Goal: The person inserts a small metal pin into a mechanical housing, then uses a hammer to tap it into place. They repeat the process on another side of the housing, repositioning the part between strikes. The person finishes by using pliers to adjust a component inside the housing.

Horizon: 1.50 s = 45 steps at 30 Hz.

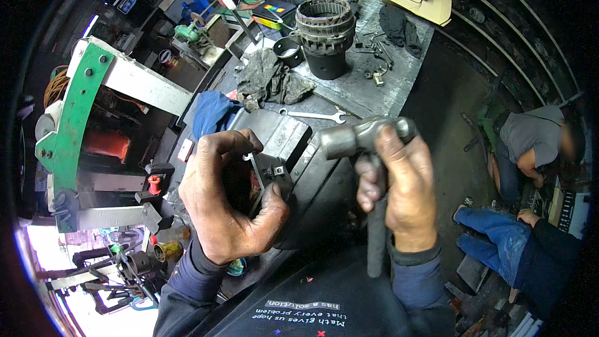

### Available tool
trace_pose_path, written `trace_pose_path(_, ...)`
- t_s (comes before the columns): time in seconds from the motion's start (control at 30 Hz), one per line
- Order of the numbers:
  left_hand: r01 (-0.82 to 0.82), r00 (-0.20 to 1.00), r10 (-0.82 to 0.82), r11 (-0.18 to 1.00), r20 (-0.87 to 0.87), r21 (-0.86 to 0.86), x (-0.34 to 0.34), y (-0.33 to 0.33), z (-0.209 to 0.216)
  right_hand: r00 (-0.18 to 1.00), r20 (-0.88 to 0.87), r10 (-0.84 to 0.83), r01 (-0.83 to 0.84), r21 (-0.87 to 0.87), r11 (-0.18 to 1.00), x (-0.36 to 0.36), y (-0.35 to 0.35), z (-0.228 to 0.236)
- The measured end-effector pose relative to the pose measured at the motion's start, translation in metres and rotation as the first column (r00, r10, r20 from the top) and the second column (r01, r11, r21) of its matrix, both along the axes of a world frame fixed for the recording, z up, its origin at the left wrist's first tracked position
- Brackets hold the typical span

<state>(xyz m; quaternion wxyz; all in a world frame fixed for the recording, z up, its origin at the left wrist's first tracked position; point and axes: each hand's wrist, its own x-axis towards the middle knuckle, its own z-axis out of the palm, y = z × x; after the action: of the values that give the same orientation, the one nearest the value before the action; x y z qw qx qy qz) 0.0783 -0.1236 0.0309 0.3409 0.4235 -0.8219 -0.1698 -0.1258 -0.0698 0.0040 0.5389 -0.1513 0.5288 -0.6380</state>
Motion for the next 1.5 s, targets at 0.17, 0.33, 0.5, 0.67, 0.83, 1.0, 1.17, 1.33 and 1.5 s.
trace_pose_path(0.17, -0.028, 0.999, 0.029, 0.996, 0.013, -0.084, -0.004, -0.002, -0.002, 0.982, 0.101, 0.161, -0.148, -0.128, 0.981, 0.008, 0.007, -0.013)
trace_pose_path(0.33, 0.127, 0.977, -0.101, 0.983, 0.188, -0.134, 0.000, -0.005, 0.009, 0.998, 0.018, -0.056, 0.058, -0.175, 0.983, 0.012, 0.025, -0.023)
trace_pose_path(0.5, 0.264, 0.933, -0.251, 0.964, 0.258, -0.020, 0.005, -0.016, 0.022, 0.925, -0.301, -0.233, 0.102, -0.393, 0.914, 0.055, 0.049, -0.046)
trace_pose_path(0.67, 0.285, 0.944, -0.256, 0.951, 0.210, -0.121, 0.002, -0.019, 0.013, 0.885, -0.267, -0.381, 0.260, -0.395, 0.881, 0.077, 0.059, -0.059)
trace_pose_path(0.83, 0.282, 0.947, -0.253, 0.950, 0.197, -0.133, 0.002, -0.017, 0.010, 0.808, -0.479, -0.343, 0.182, -0.351, 0.918, 0.086, 0.059, -0.051)
trace_pose_path(1.0, 0.278, 0.947, -0.244, 0.948, 0.210, -0.153, 0.003, -0.017, 0.009, 0.832, -0.421, -0.360, 0.227, -0.334, 0.915, 0.087, 0.057, -0.052)
trace_pose_path(1.17, 0.285, 0.946, -0.250, 0.946, 0.206, -0.158, 0.003, -0.018, 0.009, 0.823, -0.385, -0.417, 0.250, -0.413, 0.876, 0.090, 0.051, -0.046)
trace_pose_path(1.33, 0.263, 0.952, -0.235, 0.955, 0.196, -0.134, 0.003, -0.017, 0.009, 0.952, -0.016, -0.304, 0.284, -0.315, 0.906, 0.071, 0.044, -0.026)
trace_pose_path(1.5, 0.240, 0.957, -0.215, 0.964, 0.196, -0.114, 0.003, -0.015, 0.013, 0.997, 0.072, -0.022, 0.037, -0.222, 0.974, 0.027, 0.029, -0.025)
